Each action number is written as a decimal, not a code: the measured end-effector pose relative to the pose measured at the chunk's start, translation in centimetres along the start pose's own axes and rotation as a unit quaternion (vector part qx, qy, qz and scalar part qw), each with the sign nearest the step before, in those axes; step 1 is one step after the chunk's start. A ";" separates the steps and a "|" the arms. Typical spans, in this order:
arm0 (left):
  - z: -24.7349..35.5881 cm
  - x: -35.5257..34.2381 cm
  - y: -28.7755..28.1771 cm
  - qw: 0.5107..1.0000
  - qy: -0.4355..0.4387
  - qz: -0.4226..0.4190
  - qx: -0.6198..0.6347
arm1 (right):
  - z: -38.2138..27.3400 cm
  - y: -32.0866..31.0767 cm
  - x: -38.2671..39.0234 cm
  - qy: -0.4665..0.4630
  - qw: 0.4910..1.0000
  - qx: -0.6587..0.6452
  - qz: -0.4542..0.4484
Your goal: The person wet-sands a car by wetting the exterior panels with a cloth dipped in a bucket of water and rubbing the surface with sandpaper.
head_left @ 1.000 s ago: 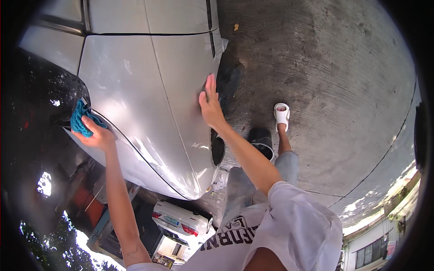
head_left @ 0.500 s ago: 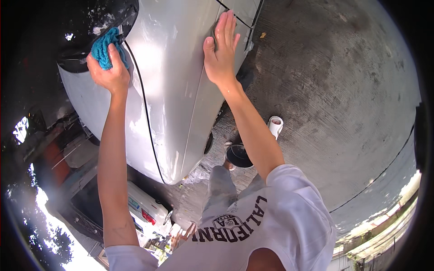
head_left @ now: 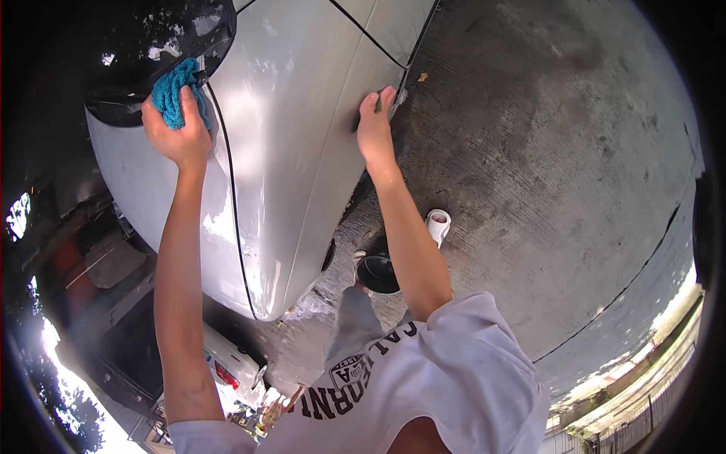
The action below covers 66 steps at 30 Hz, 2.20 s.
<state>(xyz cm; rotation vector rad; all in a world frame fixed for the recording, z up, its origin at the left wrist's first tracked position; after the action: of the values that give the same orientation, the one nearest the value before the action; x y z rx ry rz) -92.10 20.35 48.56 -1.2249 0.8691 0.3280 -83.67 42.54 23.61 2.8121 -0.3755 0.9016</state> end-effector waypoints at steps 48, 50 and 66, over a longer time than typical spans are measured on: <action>1.1 -0.3 -0.5 0.992 -0.016 0.116 -0.039 | 0.5 -0.3 2.1 -0.018 0.997 -0.072 -0.022; 2.3 -1.7 -0.7 0.999 -0.031 0.025 0.028 | -1.9 -3.4 -3.7 0.004 0.995 -0.091 0.033; 0.0 0.1 1.0 0.998 -0.048 0.021 0.029 | 4.5 -3.9 -2.0 -0.072 0.997 -0.025 0.007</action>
<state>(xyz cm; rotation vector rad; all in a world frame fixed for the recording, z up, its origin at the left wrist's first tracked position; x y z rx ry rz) -92.65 20.62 47.80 -1.1291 0.8167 0.3900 -81.63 45.63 18.50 2.8384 -0.4300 0.6848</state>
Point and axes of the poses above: each hand's wrist, its own x-axis away from the middle knuckle, its own y-axis out of the palm, z = x × y, the point moved 7 cm from there along -x, towards the middle knuckle, and after that the axes turned 7 degrees about y, right-handed, at the moved point
